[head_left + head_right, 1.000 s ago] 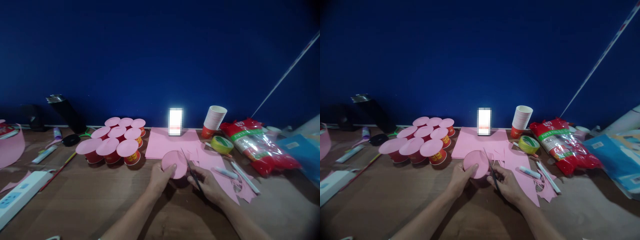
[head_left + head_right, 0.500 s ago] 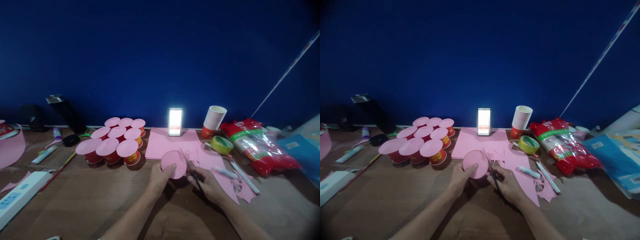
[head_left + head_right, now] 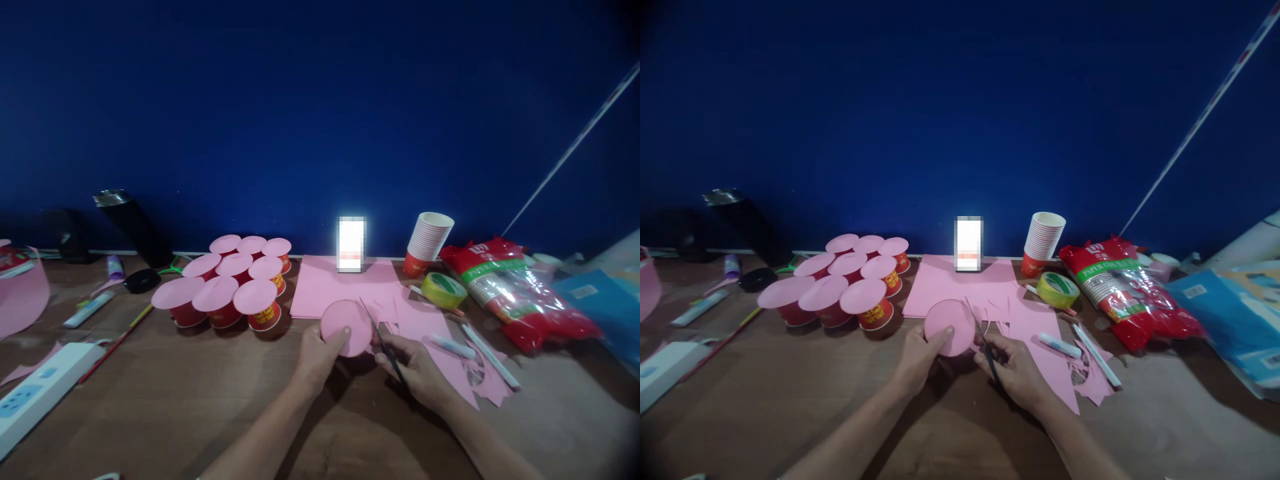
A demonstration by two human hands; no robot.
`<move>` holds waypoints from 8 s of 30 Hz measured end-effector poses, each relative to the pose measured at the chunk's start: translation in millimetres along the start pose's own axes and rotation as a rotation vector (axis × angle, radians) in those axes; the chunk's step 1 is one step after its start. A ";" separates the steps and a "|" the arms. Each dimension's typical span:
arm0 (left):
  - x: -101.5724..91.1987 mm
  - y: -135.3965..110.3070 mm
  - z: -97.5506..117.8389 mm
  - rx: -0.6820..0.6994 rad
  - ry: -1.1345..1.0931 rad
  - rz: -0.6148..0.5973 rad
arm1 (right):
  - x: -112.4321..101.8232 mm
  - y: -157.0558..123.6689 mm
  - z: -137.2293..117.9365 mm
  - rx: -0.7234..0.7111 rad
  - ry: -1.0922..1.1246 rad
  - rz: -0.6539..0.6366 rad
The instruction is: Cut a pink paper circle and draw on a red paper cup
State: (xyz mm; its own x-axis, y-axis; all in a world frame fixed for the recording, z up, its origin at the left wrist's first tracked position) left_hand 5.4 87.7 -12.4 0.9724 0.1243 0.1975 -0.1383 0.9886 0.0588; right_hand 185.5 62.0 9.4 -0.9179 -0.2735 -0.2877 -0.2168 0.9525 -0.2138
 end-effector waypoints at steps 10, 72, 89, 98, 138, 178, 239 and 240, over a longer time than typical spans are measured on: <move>0.0 1.2 -0.9 0.023 0.022 -0.031 | 0.4 -0.9 -2.9 0.011 0.014 0.004; 2.7 -0.5 2.5 -0.005 0.028 -0.055 | 2.4 0.3 -4.2 0.002 0.024 -0.022; 5.6 -2.9 2.3 -0.015 -0.079 -0.090 | 0.7 0.3 -6.1 -0.041 0.000 -0.004; 5.6 -2.7 7.1 -0.020 -0.036 -0.053 | 0.5 -0.3 -5.2 -0.052 -0.016 -0.003; 2.6 -0.8 1.9 -0.009 -0.032 -0.035 | -1.0 0.1 -1.0 -0.024 -0.022 -0.005; 3.7 -0.6 3.9 -0.039 0.002 -0.044 | -0.3 1.0 -4.1 -0.060 -0.047 -0.023; 3.0 -2.0 9.6 -0.017 0.002 -0.009 | -2.4 0.0 1.5 -0.016 -0.062 -0.010; 2.5 -1.7 8.7 -0.013 0.007 -0.010 | -2.3 0.1 2.0 -0.014 -0.061 -0.013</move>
State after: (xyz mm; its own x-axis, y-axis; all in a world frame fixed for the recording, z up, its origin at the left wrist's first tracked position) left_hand 6.4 85.6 -3.4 0.9749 0.1151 0.1905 -0.1263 0.9909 0.0476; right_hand 188.3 62.4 8.2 -0.8932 -0.2930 -0.3411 -0.2337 0.9505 -0.2046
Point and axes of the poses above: each hand's wrist, its own y-axis towards the middle knuckle, its own x-axis out of the palm, z = x × y, the point moved 4 cm from there along y, towards the middle knuckle, and after that the axes turned 11 degrees about x, right-handed, at the moved point
